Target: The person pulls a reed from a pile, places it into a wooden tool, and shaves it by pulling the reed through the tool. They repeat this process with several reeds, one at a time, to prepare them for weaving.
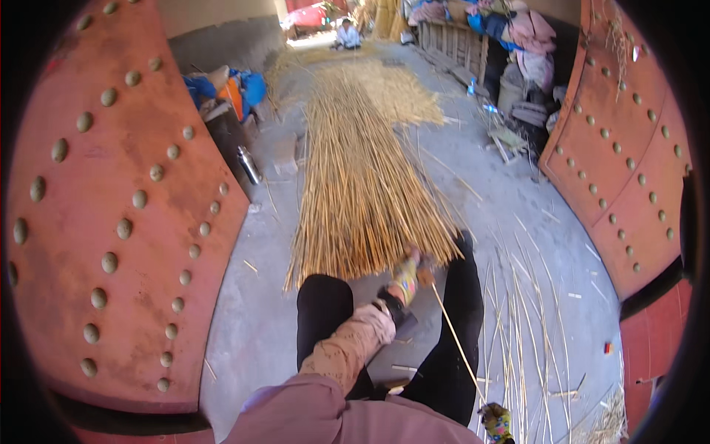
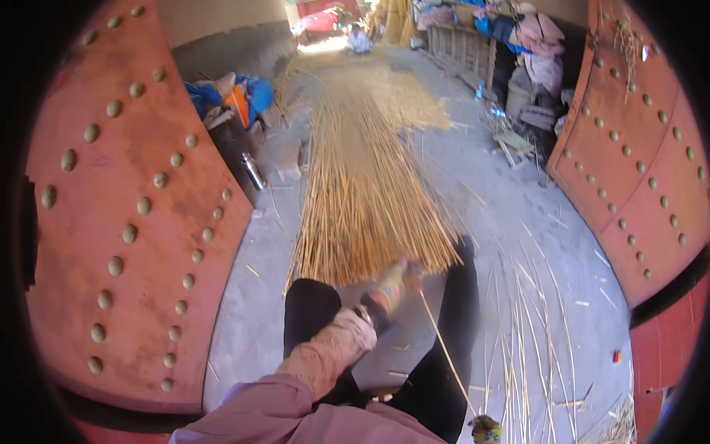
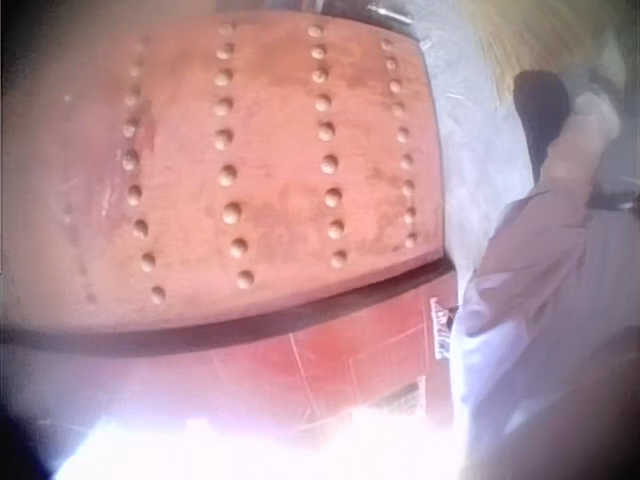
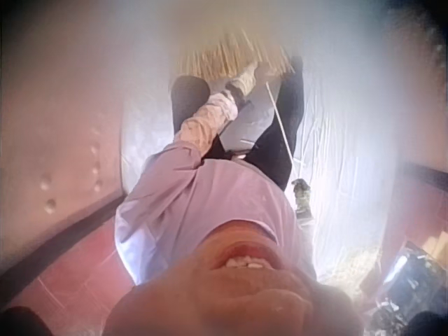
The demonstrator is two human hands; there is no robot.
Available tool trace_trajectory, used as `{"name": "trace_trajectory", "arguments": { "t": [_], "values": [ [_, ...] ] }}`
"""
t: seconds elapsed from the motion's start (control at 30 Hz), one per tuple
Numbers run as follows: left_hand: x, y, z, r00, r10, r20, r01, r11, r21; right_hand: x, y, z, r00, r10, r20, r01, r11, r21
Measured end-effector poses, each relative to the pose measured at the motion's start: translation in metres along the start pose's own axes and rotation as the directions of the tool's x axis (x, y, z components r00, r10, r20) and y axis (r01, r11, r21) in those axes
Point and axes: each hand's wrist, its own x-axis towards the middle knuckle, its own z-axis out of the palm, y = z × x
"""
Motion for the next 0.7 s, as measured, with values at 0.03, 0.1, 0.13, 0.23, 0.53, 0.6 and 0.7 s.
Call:
{"name": "trace_trajectory", "arguments": {
  "t": [0.03, 0.1, 0.13, 0.23, 0.53, 0.6, 0.7],
  "values": [
    [0.023, 0.001, -0.013, 1.000, 0.029, -0.012, -0.030, 0.998, -0.046, -0.010, 0.037, -0.009, 0.983, -0.134, 0.125, 0.099, 0.963, 0.251],
    [0.037, -0.022, -0.014, 0.999, 0.031, -0.025, -0.033, 0.995, -0.091, -0.018, 0.083, -0.029, 0.946, -0.071, 0.316, -0.115, 0.839, 0.532],
    [0.031, -0.040, 0.002, 0.998, 0.026, 0.050, -0.020, 0.994, -0.111, -0.016, 0.112, -0.034, 0.912, -0.143, 0.385, -0.198, 0.668, 0.717],
    [-0.013, -0.081, 0.037, 0.977, -0.082, 0.199, 0.100, 0.991, -0.084, 0.028, 0.062, -0.012, 0.903, -0.240, 0.356, -0.113, 0.667, 0.737],
    [-0.062, -0.099, 0.057, 0.989, -0.023, 0.145, 0.010, 0.996, 0.089, 0.058, -0.084, 0.042, 0.953, -0.275, -0.129, 0.303, 0.828, 0.471],
    [-0.062, -0.100, 0.060, 0.965, -0.011, 0.263, -0.087, 0.930, 0.357, 0.049, -0.070, 0.039, 0.971, -0.200, -0.133, 0.241, 0.787, 0.569],
    [-0.062, -0.121, 0.072, 0.966, -0.012, 0.257, -0.069, 0.951, 0.303, 0.049, -0.049, 0.032, 0.928, -0.310, -0.207, 0.358, 0.895, 0.265]
  ]
}}
